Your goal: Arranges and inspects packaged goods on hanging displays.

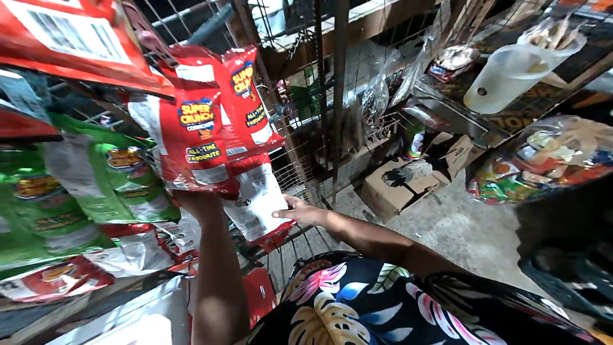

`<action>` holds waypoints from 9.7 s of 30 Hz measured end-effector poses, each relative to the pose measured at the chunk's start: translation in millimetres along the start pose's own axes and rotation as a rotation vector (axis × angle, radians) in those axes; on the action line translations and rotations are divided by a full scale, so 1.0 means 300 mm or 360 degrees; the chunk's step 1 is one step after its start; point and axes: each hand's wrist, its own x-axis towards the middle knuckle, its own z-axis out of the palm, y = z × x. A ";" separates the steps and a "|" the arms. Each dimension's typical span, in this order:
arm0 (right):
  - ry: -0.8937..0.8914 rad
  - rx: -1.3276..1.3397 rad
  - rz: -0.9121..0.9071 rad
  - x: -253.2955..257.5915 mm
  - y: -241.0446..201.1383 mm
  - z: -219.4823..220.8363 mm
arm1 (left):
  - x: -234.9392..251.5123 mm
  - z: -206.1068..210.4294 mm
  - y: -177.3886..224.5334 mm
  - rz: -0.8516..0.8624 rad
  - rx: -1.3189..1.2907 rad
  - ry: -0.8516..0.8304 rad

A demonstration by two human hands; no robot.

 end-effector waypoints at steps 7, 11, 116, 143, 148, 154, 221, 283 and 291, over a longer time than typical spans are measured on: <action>0.0029 0.0011 -0.0108 -0.017 -0.012 -0.013 | 0.000 0.000 0.048 -0.0098 0.0181 -0.0046; 0.0039 0.0014 -0.0140 -0.008 -0.015 -0.013 | -0.006 0.000 0.066 -0.0115 0.0140 -0.0041; 0.0261 -0.0422 -0.0496 -0.524 0.099 -0.080 | -0.708 -0.183 -0.239 -0.0526 -0.0378 -0.1282; 0.0129 -0.0444 -0.0601 -0.529 0.148 -0.053 | -0.730 -0.235 -0.201 -0.0447 -0.0416 -0.1204; 0.0140 -0.0499 -0.0548 -0.540 0.129 -0.038 | -0.732 -0.240 -0.202 -0.0477 -0.0413 -0.1202; 0.0172 -0.0601 -0.0515 -0.535 0.143 -0.040 | -0.728 -0.243 -0.170 -0.0566 -0.0374 -0.1043; 0.0165 -0.0212 -0.0482 -0.512 0.141 -0.035 | -0.728 -0.224 -0.269 -0.0216 -0.0182 -0.1193; 0.0204 -0.0248 -0.0248 -0.460 0.106 -0.046 | -0.700 -0.197 -0.263 -0.0347 -0.0085 -0.1150; 0.0191 -0.0227 -0.0265 -0.474 0.116 -0.054 | -0.710 -0.197 -0.253 -0.0377 -0.0064 -0.1181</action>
